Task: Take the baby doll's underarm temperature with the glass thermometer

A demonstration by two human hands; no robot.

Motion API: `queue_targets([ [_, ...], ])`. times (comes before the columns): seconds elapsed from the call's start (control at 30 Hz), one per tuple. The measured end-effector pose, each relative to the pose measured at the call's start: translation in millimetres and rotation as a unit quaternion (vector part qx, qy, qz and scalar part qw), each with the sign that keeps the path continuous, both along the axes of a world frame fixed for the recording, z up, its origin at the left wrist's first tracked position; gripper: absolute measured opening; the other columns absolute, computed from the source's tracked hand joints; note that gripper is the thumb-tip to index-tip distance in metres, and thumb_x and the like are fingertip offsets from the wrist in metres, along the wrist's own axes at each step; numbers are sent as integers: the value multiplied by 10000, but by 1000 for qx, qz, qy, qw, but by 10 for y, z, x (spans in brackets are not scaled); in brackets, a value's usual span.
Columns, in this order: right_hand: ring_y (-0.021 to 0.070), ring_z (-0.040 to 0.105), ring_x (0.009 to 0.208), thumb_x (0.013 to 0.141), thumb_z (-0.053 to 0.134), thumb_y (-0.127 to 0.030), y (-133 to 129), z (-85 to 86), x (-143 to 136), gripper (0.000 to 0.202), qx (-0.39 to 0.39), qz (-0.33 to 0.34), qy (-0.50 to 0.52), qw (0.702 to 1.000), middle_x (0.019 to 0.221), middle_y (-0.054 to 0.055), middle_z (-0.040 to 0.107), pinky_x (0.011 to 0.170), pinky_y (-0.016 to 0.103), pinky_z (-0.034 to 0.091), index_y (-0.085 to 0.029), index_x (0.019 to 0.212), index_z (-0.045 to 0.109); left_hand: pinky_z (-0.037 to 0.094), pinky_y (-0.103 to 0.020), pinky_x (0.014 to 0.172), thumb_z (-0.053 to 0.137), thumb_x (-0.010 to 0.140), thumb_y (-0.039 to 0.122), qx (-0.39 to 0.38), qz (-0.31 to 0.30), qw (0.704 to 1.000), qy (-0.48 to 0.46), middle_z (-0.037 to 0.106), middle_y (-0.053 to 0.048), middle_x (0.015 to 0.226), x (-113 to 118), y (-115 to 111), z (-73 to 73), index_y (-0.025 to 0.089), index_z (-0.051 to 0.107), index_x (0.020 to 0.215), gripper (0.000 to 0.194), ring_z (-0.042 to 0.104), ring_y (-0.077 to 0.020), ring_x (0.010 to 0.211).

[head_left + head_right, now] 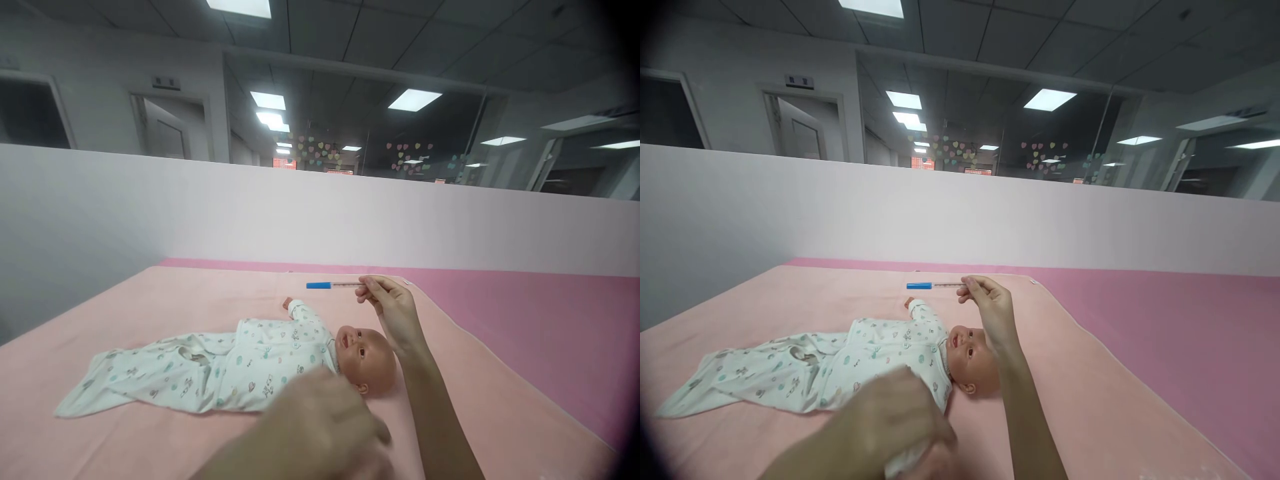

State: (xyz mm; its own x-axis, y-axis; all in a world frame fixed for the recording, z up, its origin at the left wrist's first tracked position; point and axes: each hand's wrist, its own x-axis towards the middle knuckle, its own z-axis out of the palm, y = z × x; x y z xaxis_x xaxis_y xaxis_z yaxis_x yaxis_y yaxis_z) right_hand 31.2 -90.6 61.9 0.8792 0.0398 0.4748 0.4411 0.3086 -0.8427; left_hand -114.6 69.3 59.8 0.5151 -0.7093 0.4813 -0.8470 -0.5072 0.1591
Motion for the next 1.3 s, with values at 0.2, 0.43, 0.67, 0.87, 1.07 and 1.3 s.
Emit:
queue_targets([
  [0.2,118,573,632,756,622,-337,8,49,-100,199,1,26,6,1000,689,35,641,690,280,477,-151,815,658,471,-281,733,462,846,283,-170,267,940,-126,629,-35,919,430,467,248,211,604,927,179,561,-169,888],
  [0.43,138,586,668,792,574,-366,51,106,-255,233,-44,42,-9,998,714,48,649,724,307,476,-152,843,652,466,-193,488,459,836,412,-246,321,914,-21,605,-43,1014,532,610,259,253,571,1076,310,567,-172,860],
  [0.67,149,599,688,782,586,-372,43,130,-304,238,-61,22,-43,997,737,51,656,735,327,485,-161,860,661,467,-179,496,458,842,408,-238,274,932,2,640,-44,985,493,634,298,247,604,1076,319,584,-167,850],
  [0.87,141,609,679,771,600,-352,5,197,-432,201,-112,4,-73,991,717,31,663,724,323,506,-183,845,681,480,-231,635,417,869,351,-261,269,927,3,657,-20,889,478,603,306,229,616,993,265,597,-158,812],
  [1.07,149,623,669,734,639,-325,19,235,-526,174,-162,59,-73,982,695,30,669,621,280,525,-191,824,701,456,-235,622,373,867,268,-198,242,948,52,646,-4,870,457,537,280,219,595,923,234,585,-147,745],
  [1.3,146,615,648,724,644,-311,5,238,-464,149,-147,23,-72,986,672,29,668,637,303,534,-190,786,706,447,-204,523,416,848,343,-188,260,947,8,643,-25,917,451,512,264,232,598,983,252,580,-167,782],
])
